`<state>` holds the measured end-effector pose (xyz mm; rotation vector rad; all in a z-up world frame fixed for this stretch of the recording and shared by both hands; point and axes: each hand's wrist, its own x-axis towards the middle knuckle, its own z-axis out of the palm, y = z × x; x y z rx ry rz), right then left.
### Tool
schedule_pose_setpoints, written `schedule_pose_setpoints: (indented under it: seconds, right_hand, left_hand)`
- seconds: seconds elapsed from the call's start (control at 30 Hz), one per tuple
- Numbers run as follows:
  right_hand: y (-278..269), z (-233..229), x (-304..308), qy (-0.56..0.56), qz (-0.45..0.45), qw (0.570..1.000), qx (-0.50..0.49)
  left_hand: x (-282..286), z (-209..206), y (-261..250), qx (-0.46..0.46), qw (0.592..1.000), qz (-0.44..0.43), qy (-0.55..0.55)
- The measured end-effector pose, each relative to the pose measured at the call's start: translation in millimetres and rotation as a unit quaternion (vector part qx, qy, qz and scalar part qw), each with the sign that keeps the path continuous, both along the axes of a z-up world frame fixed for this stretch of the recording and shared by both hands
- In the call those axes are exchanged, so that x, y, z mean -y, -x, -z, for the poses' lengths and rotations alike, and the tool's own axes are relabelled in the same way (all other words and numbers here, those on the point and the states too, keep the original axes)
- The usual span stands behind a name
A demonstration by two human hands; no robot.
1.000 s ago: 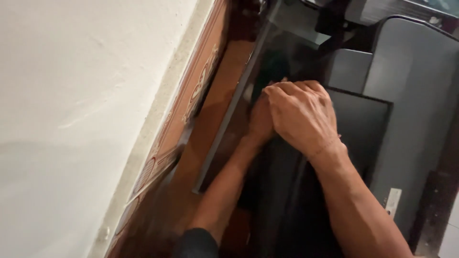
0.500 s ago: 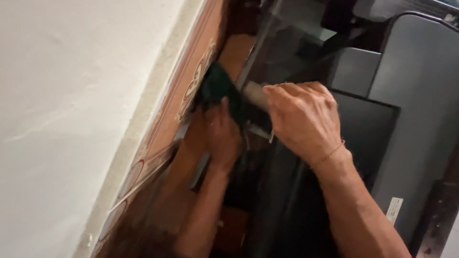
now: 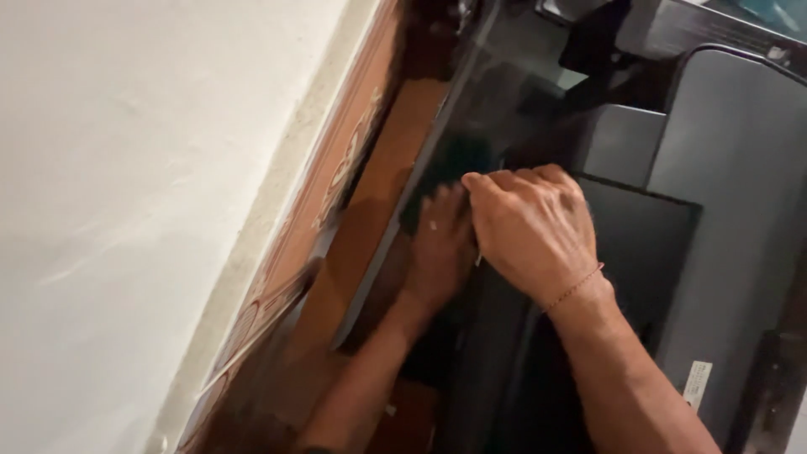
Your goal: Cleaning an ink-tank printer and its surroundings with a cloth.
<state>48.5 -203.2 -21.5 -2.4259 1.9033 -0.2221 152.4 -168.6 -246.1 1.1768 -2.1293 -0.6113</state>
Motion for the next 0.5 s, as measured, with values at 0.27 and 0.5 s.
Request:
schedule_pose_setpoints:
  seconds: [0.27,0.5]
  right_hand:
    - [2.4,5.1,1.1,-0.012,0.017,1.0,0.011]
    - [3.5,4.2,0.1,-0.001,0.005,1.0,-0.026]
  left_hand:
    - [118.9,27.7,60.8,0.04,0.991,0.121,0.032]
    - [124.9,22.6,77.3,-0.023,0.994,0.109,0.013]
